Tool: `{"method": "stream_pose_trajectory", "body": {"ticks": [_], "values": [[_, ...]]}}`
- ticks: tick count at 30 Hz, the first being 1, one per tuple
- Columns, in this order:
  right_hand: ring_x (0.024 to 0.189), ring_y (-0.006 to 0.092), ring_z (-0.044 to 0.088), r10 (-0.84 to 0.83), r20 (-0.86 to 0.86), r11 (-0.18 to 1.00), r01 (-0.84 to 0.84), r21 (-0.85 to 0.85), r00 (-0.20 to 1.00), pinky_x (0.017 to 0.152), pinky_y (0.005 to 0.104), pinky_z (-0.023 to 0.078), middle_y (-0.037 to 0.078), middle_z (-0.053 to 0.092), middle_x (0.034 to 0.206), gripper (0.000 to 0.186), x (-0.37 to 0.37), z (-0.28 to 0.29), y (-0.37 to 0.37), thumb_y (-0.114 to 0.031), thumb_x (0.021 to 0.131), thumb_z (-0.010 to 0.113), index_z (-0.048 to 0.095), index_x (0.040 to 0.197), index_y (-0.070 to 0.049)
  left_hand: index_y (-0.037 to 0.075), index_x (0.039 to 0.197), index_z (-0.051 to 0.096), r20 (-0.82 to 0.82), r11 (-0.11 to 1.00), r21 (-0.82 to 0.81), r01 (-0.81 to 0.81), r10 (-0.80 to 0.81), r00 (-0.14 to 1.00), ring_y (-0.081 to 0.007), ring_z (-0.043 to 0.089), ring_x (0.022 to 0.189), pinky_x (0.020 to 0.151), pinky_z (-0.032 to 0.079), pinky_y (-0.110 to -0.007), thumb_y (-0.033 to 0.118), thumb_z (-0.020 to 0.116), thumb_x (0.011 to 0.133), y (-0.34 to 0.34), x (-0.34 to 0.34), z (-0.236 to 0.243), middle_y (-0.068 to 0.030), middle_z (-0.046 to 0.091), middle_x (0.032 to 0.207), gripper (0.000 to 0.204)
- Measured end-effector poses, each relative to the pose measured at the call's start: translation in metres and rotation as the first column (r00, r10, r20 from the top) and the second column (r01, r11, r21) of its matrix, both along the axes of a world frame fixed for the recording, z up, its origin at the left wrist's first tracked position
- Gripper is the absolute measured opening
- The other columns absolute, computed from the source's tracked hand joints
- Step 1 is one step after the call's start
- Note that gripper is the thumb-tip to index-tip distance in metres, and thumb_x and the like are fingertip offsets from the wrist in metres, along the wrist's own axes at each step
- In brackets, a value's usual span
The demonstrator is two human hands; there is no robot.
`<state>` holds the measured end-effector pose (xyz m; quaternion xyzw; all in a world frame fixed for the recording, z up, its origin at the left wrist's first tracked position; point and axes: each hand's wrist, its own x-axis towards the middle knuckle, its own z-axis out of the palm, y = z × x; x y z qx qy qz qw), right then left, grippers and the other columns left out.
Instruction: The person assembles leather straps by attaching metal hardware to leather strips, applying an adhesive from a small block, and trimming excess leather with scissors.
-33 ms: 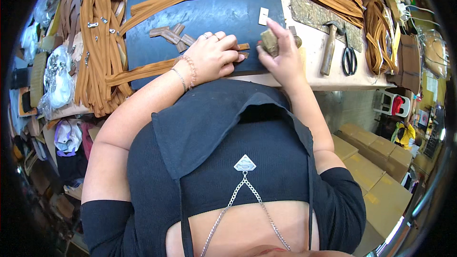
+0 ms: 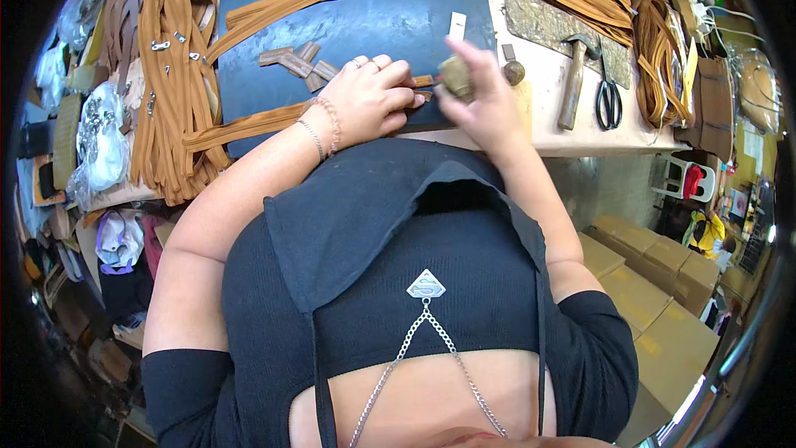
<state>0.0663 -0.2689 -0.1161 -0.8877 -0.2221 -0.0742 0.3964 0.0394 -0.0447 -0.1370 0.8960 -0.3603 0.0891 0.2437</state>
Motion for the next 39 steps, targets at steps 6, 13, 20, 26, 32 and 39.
{"method": "stream_pose_trajectory", "body": {"ticks": [6, 13, 20, 26, 32, 39], "values": [[0.089, 0.033, 0.059, 0.05, -0.012, 0.983, -0.052, -0.175, 0.999, 0.077, 0.0433, 0.052, 0.011, 0.053, 0.096, 0.075, 0.016, -0.004, -0.01, -0.012, 0.07, 0.077, 0.049, 0.138, -0.029, 0.018, 0.098, 0.07, -0.022, 1.0, -0.004, 0.008, -0.008, 1.0, -0.0207, 0.055, 0.094, 0.08, 0.045, -0.035, 0.021, 0.07, 0.075, 0.001, 0.007, -0.002, -0.0007, 0.056, 0.1, 0.023], [0.09, 0.033, 0.061, 0.109, -0.014, 0.971, -0.109, -0.213, 0.994, 0.077, 0.043, 0.052, 0.011, 0.054, 0.099, 0.074, 0.011, -0.004, 0.003, -0.015, 0.071, 0.078, 0.049, 0.137, -0.031, 0.017, 0.095, 0.07, -0.024, 0.999, 0.028, -0.016, 0.016, 1.0, -0.021, 0.055, 0.094, 0.079, 0.045, -0.036, 0.021, 0.07, 0.075, 0.001, 0.006, 0.0, -0.0013, 0.057, 0.1, 0.02], [0.087, 0.0333, 0.061, 0.112, -0.05, 0.971, -0.12, -0.208, 0.992, 0.075, 0.0438, 0.053, 0.012, 0.054, 0.098, 0.076, 0.0, -0.003, 0.012, -0.014, 0.07, 0.079, 0.048, 0.138, -0.029, 0.015, 0.089, 0.069, 0.005, 1.0, -0.005, -0.015, 0.015, 1.0, -0.0214, 0.055, 0.092, 0.078, 0.045, -0.036, 0.021, 0.071, 0.075, 0.0, 0.008, 0.003, -0.0024, 0.056, 0.097, 0.016], [0.089, 0.0349, 0.06, -0.027, 0.076, 0.985, 0.039, -0.167, 0.997, 0.077, 0.0448, 0.052, 0.014, 0.053, 0.099, 0.074, 0.003, -0.017, 0.013, -0.012, 0.072, 0.078, 0.047, 0.138, -0.027, 0.017, 0.092, 0.069, -0.062, 0.998, 0.062, -0.028, 0.032, 0.998, -0.0211, 0.056, 0.097, 0.083, 0.046, -0.036, 0.027, 0.067, 0.081, 0.001, 0.005, -0.002, -0.0032, 0.055, 0.1, 0.015], [0.092, 0.0348, 0.061, 0.003, 0.052, 0.992, -0.01, 0.126, 0.999, 0.078, 0.045, 0.052, 0.014, 0.055, 0.099, 0.072, 0.004, -0.014, 0.01, -0.011, 0.073, 0.077, 0.047, 0.138, -0.026, 0.014, 0.087, 0.068, 0.005, 0.999, -0.021, -0.038, 0.038, 0.999, -0.022, 0.056, 0.092, 0.078, 0.045, -0.036, 0.021, 0.07, 0.077, -0.002, 0.006, 0.0, -0.0027, 0.057, 0.097, 0.012], [0.088, 0.0362, 0.061, -0.099, 0.124, 0.995, 0.098, 0.01, 0.987, 0.077, 0.0452, 0.052, 0.013, 0.055, 0.098, 0.072, 0.007, -0.019, 0.011, -0.013, 0.074, 0.076, 0.048, 0.138, -0.027, 0.014, 0.089, 0.069, -0.012, 0.999, -0.023, -0.032, 0.032, 0.999, -0.0222, 0.056, 0.092, 0.078, 0.045, -0.036, 0.02, 0.07, 0.076, 0.0, 0.006, -0.004, -0.0031, 0.057, 0.097, 0.014]]}}
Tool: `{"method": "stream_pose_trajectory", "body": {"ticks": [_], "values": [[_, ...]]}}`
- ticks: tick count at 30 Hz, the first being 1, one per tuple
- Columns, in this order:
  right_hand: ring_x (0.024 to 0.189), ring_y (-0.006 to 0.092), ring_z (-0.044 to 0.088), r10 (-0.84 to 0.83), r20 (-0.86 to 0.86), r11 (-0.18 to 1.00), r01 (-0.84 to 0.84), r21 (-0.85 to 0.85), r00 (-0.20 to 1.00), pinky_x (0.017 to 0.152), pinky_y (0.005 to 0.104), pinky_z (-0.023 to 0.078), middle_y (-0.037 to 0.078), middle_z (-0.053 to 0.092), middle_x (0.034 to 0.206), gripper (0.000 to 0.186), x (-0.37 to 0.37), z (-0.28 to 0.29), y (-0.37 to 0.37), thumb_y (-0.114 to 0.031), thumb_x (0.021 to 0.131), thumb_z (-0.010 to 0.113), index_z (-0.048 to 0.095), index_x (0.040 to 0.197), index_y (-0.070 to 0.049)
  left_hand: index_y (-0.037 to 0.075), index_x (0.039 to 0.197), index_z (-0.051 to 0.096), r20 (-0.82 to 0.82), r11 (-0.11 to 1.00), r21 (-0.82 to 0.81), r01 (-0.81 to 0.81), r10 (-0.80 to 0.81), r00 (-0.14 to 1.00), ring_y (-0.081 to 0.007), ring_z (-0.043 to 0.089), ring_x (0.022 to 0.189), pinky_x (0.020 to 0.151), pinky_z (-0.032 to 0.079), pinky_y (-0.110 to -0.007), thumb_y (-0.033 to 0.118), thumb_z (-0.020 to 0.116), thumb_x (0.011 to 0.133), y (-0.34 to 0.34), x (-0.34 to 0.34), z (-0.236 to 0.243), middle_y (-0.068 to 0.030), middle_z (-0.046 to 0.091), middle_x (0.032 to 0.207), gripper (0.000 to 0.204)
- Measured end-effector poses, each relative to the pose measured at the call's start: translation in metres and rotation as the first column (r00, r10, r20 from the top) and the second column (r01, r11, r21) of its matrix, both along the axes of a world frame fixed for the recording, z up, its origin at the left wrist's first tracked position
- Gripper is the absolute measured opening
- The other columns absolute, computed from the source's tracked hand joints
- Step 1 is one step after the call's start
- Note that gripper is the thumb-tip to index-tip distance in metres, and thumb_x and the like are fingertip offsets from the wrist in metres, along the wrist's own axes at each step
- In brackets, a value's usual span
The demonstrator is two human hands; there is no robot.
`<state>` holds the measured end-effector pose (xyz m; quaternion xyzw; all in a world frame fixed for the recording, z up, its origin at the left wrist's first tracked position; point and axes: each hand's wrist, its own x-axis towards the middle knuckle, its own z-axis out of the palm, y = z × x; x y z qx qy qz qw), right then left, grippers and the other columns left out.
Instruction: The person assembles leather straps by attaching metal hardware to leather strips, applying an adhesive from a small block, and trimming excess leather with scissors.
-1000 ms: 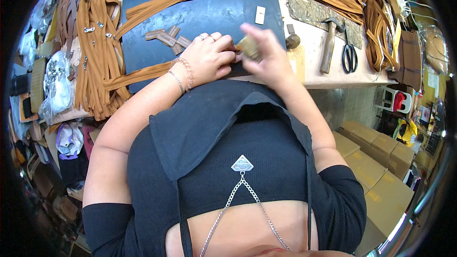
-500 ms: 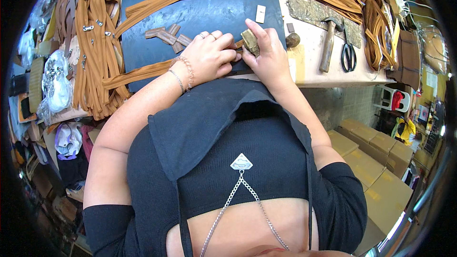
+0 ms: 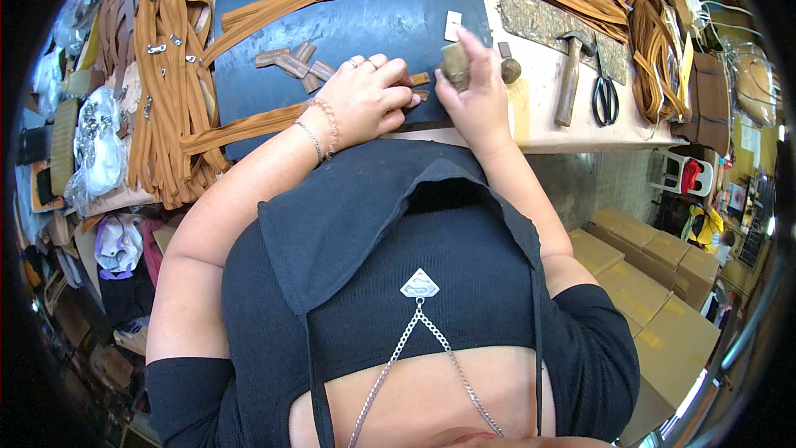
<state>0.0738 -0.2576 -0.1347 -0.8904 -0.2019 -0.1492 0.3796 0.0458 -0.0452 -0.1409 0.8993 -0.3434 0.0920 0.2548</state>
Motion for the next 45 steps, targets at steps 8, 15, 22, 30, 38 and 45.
{"method": "stream_pose_trajectory", "body": {"ticks": [8, 15, 22, 30, 38, 45], "values": [[0.087, 0.0353, 0.061, 0.164, -0.059, 0.967, -0.173, -0.185, 0.985, 0.073, 0.0459, 0.052, 0.013, 0.055, 0.099, 0.071, -0.002, 0.004, 0.001, -0.014, 0.074, 0.076, 0.048, 0.138, -0.028, 0.017, 0.091, 0.069, -0.023, 0.995, 0.101, 0.008, -0.005, 1.0, -0.0218, 0.056, 0.096, 0.084, 0.046, -0.037, 0.029, 0.067, 0.081, 0.001, 0.001, 0.004, -0.0029, 0.055, 0.101, 0.015], [0.088, 0.0371, 0.061, 0.01, -0.027, 1.0, -0.011, -0.005, 1.0, 0.075, 0.0468, 0.052, 0.014, 0.055, 0.098, 0.073, 0.004, 0.007, 0.0, -0.013, 0.075, 0.075, 0.046, 0.14, -0.029, 0.014, 0.088, 0.068, 0.012, 0.999, 0.014, 0.028, -0.029, 1.0, -0.0222, 0.056, 0.093, 0.077, 0.045, -0.036, 0.021, 0.07, 0.076, 0.0, 0.001, 0.001, -0.0034, 0.056, 0.099, 0.014], [0.088, 0.0369, 0.06, 0.133, -0.036, 0.973, -0.137, -0.188, 0.991, 0.076, 0.0465, 0.052, 0.014, 0.053, 0.1, 0.075, -0.002, 0.004, 0.001, -0.012, 0.074, 0.076, 0.044, 0.141, -0.028, 0.014, 0.088, 0.068, 0.024, 1.0, 0.003, 0.011, -0.011, 1.0, -0.022, 0.056, 0.091, 0.078, 0.045, -0.036, 0.021, 0.069, 0.077, 0.0, -0.001, 0.001, -0.0034, 0.056, 0.097, 0.013], [0.086, 0.0368, 0.061, 0.253, -0.17, 0.944, -0.281, -0.17, 0.952, 0.075, 0.0459, 0.052, 0.014, 0.054, 0.099, 0.077, 0.0, 0.01, -0.006, -0.012, 0.072, 0.076, 0.045, 0.141, -0.028, 0.014, 0.088, 0.067, 0.049, 1.0, -0.013, 0.008, -0.007, 0.999, -0.0222, 0.056, 0.091, 0.078, 0.045, -0.037, 0.021, 0.069, 0.077, 0.001, 0.002, 0.004, -0.0032, 0.056, 0.096, 0.013], [0.099, 0.0363, 0.061, 0.053, -0.1, 0.985, -0.068, -0.16, 0.994, 0.085, 0.0436, 0.052, 0.016, 0.056, 0.108, 0.072, 0.009, 0.012, -0.004, -0.014, 0.079, 0.074, 0.041, 0.143, -0.023, 0.017, 0.095, 0.068, -0.049, 0.999, 0.042, 0.013, -0.011, 0.999, -0.0218, 0.057, 0.098, 0.085, 0.048, -0.037, 0.026, 0.067, 0.081, 0.001, -0.001, 0.003, -0.0039, 0.055, 0.102, 0.016], [0.125, 0.0344, 0.054, 0.079, -0.168, 0.995, -0.067, 0.076, 0.983, 0.104, 0.0414, 0.043, 0.019, 0.053, 0.136, 0.069, 0.019, 0.009, -0.019, -0.016, 0.083, 0.073, 0.039, 0.143, -0.013, 0.02, 0.107, 0.066, 0.002, 0.992, 0.118, 0.037, -0.038, 0.999, -0.0217, 0.056, 0.1, 0.085, 0.047, -0.037, 0.023, 0.068, 0.08, 0.001, -0.003, 0.007, -0.0021, 0.055, 0.106, 0.028]]}}
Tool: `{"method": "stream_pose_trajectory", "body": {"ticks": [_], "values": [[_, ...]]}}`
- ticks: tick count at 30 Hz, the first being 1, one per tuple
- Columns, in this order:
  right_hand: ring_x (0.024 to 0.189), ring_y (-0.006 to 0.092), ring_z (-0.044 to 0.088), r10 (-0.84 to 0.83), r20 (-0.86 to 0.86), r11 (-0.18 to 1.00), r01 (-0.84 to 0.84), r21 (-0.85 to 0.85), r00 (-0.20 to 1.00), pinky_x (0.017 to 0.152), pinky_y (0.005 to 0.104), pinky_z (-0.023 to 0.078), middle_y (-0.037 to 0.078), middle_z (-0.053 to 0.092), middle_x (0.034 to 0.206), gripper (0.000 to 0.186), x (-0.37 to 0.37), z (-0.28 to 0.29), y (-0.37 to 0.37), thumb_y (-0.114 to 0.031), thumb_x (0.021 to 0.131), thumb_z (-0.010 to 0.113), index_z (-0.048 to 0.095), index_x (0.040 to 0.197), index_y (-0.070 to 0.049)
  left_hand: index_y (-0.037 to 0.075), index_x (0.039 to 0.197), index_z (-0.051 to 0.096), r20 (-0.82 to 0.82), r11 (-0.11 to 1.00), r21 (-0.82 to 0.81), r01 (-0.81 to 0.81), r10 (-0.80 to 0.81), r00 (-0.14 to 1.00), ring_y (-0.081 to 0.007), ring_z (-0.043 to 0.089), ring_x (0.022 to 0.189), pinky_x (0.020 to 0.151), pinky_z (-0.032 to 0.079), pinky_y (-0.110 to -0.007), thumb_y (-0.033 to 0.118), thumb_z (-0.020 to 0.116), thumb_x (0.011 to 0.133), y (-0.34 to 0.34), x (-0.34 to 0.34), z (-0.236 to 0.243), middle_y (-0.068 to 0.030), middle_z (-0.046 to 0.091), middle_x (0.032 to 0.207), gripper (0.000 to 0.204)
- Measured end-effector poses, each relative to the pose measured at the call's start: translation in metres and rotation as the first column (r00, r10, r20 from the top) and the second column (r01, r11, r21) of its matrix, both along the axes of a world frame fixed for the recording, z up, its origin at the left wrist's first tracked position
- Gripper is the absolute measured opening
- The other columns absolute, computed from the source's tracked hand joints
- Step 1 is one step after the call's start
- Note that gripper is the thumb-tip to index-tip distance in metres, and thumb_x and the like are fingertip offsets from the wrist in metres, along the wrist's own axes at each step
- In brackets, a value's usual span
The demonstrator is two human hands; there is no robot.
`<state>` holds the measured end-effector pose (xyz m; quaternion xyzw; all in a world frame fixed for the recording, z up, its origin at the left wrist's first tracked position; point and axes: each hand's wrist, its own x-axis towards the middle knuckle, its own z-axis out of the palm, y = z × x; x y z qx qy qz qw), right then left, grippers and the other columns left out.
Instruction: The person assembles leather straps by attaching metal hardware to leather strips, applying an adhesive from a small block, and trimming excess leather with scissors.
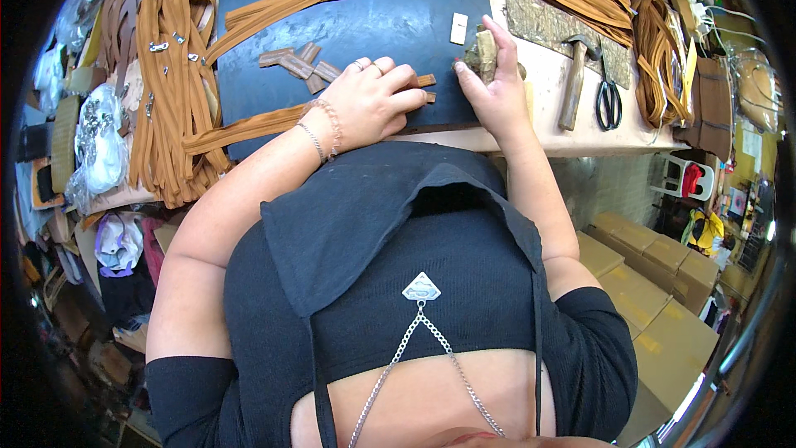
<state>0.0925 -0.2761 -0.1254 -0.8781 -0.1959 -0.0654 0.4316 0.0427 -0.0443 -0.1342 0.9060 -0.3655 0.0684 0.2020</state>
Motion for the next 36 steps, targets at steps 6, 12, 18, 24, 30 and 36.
{"method": "stream_pose_trajectory", "body": {"ticks": [6, 12, 18, 24, 30, 36], "values": [[0.11, 0.0351, 0.061, -0.003, 0.049, 0.998, 0.006, -0.067, 0.999, 0.092, 0.0418, 0.051, 0.015, 0.059, 0.12, 0.069, -0.006, 0.002, 0.005, -0.021, 0.08, 0.074, 0.042, 0.142, -0.021, 0.022, 0.12, 0.063, 0.161, 0.999, -0.015, 0.053, -0.05, 0.986, -0.02, 0.055, 0.103, 0.086, 0.047, -0.037, 0.016, 0.073, 0.073, -0.001, 0.0, 0.003, 0.0007, 0.058, 0.111, 0.049], [0.123, 0.0345, 0.055, -0.005, -0.147, 0.986, -0.02, -0.165, 0.989, 0.102, 0.0405, 0.045, 0.018, 0.055, 0.134, 0.067, -0.006, 0.012, 0.008, -0.018, 0.081, 0.075, 0.044, 0.141, -0.015, 0.016, 0.114, 0.067, 0.03, 0.998, -0.057, 0.029, -0.028, 0.999, -0.0183, 0.059, 0.094, 0.082, 0.048, -0.033, 0.014, 0.072, 0.076, -0.009, 0.004, 0.004, 0.0003, 0.06, 0.1, 0.038], [0.128, 0.0296, 0.052, 0.05, -0.117, 0.998, -0.045, 0.044, 0.992, 0.107, 0.0371, 0.04, 0.016, 0.054, 0.136, 0.068, 0.0, 0.009, 0.001, -0.016, 0.083, 0.073, 0.042, 0.143, -0.013, 0.014, 0.103, 0.07, 0.133, 0.996, -0.043, 0.079, -0.073, 0.988, -0.0179, 0.06, 0.087, 0.077, 0.047, -0.032, 0.013, 0.07, 0.078, -0.009, 0.008, -0.001, -0.0003, 0.061, 0.091, 0.025], [0.116, 0.0301, 0.059, 0.211, -0.219, 0.967, -0.235, -0.094, 0.953, 0.099, 0.0357, 0.047, 0.014, 0.057, 0.126, 0.067, -0.012, 0.023, 0.005, -0.015, 0.082, 0.074, 0.045, 0.142, -0.017, 0.013, 0.102, 0.07, 0.132, 0.989, -0.136, 0.061, -0.043, 0.99, -0.0191, 0.06, 0.088, 0.078, 0.049, -0.034, 0.012, 0.07, 0.073, -0.007, 0.011, -0.005, -0.0002, 0.062, 0.094, 0.03], [0.092, 0.0339, 0.061, 0.099, 0.035, 0.979, -0.091, -0.182, 0.994, 0.078, 0.0433, 0.052, 0.013, 0.054, 0.096, 0.072, -0.011, 0.003, -0.002, -0.015, 0.074, 0.076, 0.047, 0.14, -0.025, 0.015, 0.101, 0.07, 0.091, 0.987, -0.129, 0.093, -0.082, 0.992, -0.0186, 0.058, 0.092, 0.085, 0.047, -0.035, 0.012, 0.065, 0.076, -0.007, 0.011, -0.009, 0.0011, 0.059, 0.094, 0.026], [0.086, 0.0339, 0.06, 0.345, -0.051, 0.91, -0.348, -0.227, 0.937, 0.076, 0.0442, 0.052, 0.012, 0.054, 0.094, 0.076, -0.013, 0.009, 0.0, -0.013, 0.071, 0.076, 0.046, 0.14, -0.027, 0.013, 0.111, 0.071, 0.064, 0.991, -0.116, 0.061, -0.054, 0.997, -0.0227, 0.06, 0.098, 0.089, 0.049, -0.038, 0.005, 0.066, 0.071, 0.001, -0.001, -0.008, -0.0015, 0.064, 0.104, 0.04]]}}
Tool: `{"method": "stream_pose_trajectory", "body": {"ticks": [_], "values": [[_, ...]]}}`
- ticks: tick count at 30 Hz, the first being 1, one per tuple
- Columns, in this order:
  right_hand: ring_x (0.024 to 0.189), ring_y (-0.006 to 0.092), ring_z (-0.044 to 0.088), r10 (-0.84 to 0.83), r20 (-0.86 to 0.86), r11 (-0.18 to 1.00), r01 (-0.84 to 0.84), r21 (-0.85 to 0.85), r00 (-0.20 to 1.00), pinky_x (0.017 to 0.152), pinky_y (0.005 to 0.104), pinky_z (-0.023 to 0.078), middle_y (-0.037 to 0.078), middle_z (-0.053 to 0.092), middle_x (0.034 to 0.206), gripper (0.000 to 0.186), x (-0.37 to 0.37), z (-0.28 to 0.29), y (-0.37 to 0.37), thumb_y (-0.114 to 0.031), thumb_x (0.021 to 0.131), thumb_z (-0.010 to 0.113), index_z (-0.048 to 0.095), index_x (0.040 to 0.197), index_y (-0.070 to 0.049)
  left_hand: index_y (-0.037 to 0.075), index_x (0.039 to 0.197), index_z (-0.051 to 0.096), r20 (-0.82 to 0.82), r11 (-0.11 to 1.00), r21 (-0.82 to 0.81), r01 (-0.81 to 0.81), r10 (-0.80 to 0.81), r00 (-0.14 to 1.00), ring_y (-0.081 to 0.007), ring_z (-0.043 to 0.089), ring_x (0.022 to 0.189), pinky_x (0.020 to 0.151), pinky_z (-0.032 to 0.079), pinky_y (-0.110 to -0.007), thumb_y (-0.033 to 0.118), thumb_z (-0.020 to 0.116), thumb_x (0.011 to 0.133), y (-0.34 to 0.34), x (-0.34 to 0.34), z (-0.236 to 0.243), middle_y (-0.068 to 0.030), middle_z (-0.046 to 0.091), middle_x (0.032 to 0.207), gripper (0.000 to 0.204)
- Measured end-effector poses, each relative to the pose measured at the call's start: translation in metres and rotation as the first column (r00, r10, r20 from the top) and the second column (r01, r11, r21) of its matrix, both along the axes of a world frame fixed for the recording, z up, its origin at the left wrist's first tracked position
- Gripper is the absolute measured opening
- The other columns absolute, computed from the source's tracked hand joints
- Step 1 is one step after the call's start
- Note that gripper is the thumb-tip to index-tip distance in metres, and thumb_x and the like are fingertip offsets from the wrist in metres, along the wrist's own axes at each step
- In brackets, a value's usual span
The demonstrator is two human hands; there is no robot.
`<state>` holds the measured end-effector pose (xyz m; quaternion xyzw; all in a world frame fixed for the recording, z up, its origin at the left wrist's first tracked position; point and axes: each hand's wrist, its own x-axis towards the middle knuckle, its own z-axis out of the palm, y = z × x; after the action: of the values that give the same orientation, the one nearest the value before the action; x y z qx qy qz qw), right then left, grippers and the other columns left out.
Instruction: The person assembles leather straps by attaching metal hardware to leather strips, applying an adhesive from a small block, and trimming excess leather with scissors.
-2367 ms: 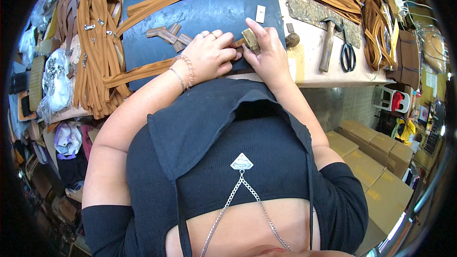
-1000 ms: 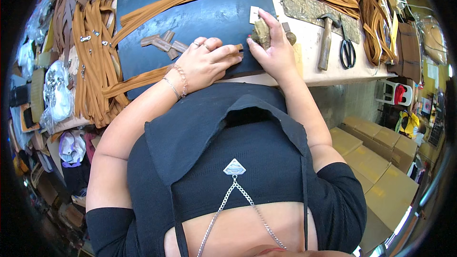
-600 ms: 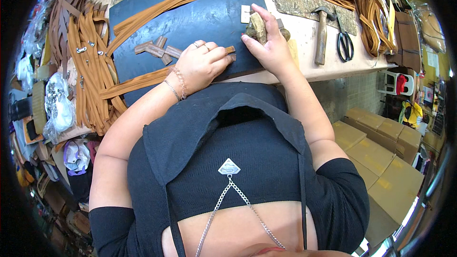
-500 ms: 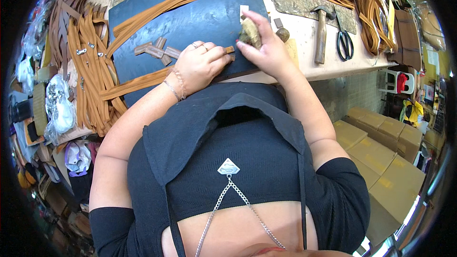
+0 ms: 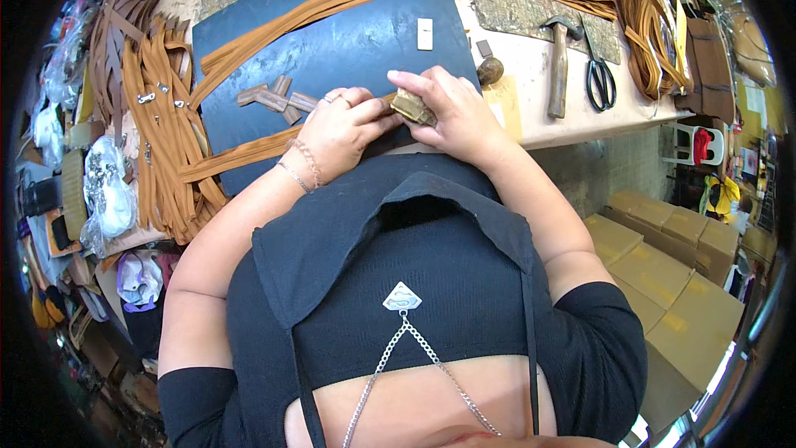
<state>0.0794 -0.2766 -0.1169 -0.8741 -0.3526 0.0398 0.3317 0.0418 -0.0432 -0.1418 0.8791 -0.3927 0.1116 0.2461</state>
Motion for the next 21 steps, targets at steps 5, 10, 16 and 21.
{"method": "stream_pose_trajectory", "body": {"ticks": [5, 10, 16, 21], "values": [[0.088, 0.0346, 0.061, -0.184, -0.003, 0.978, 0.184, 0.103, 0.983, 0.078, 0.0441, 0.052, 0.013, 0.054, 0.096, 0.077, 0.005, 0.001, 0.001, -0.011, 0.071, 0.077, 0.047, 0.139, -0.03, 0.012, 0.11, 0.072, -0.073, 1.0, -0.02, 0.021, -0.023, 0.997, -0.0237, 0.057, 0.102, 0.09, 0.048, -0.038, 0.003, 0.066, 0.071, -0.003, -0.002, 0.002, -0.001, 0.064, 0.105, 0.04], [0.09, 0.0332, 0.06, -0.003, 0.029, 0.999, 0.005, -0.052, 1.0, 0.079, 0.0431, 0.052, 0.011, 0.054, 0.095, 0.075, -0.002, -0.002, 0.008, -0.018, 0.072, 0.078, 0.047, 0.139, -0.029, 0.012, 0.104, 0.072, -0.06, 0.999, 0.004, -0.05, 0.05, 0.997, -0.0251, 0.056, 0.099, 0.088, 0.048, -0.038, 0.001, 0.067, 0.068, -0.007, -0.004, 0.001, -0.0028, 0.062, 0.102, 0.037], [0.091, 0.035, 0.061, -0.368, 0.094, 0.927, 0.357, 0.116, 0.925, 0.079, 0.0447, 0.052, 0.013, 0.055, 0.098, 0.072, 0.009, -0.007, 0.005, -0.019, 0.074, 0.076, 0.047, 0.139, -0.028, 0.012, 0.099, 0.072, -0.102, 0.997, -0.04, -0.067, 0.063, 0.993, -0.0266, 0.055, 0.097, 0.089, 0.048, -0.038, 0.0, 0.067, 0.069, -0.012, -0.003, 0.003, -0.0047, 0.06, 0.099, 0.033], [0.086, 0.0359, 0.061, -0.055, 0.104, 0.998, 0.056, -0.01, 0.993, 0.076, 0.0464, 0.053, 0.013, 0.054, 0.095, 0.07, 0.001, -0.009, 0.012, -0.021, 0.074, 0.076, 0.049, 0.138, -0.029, 0.012, 0.094, 0.072, -0.069, 0.992, 0.009, -0.127, 0.127, 0.989, -0.0265, 0.055, 0.097, 0.088, 0.047, -0.038, 0.001, 0.066, 0.073, -0.014, -0.003, 0.004, -0.0048, 0.059, 0.098, 0.024]]}}
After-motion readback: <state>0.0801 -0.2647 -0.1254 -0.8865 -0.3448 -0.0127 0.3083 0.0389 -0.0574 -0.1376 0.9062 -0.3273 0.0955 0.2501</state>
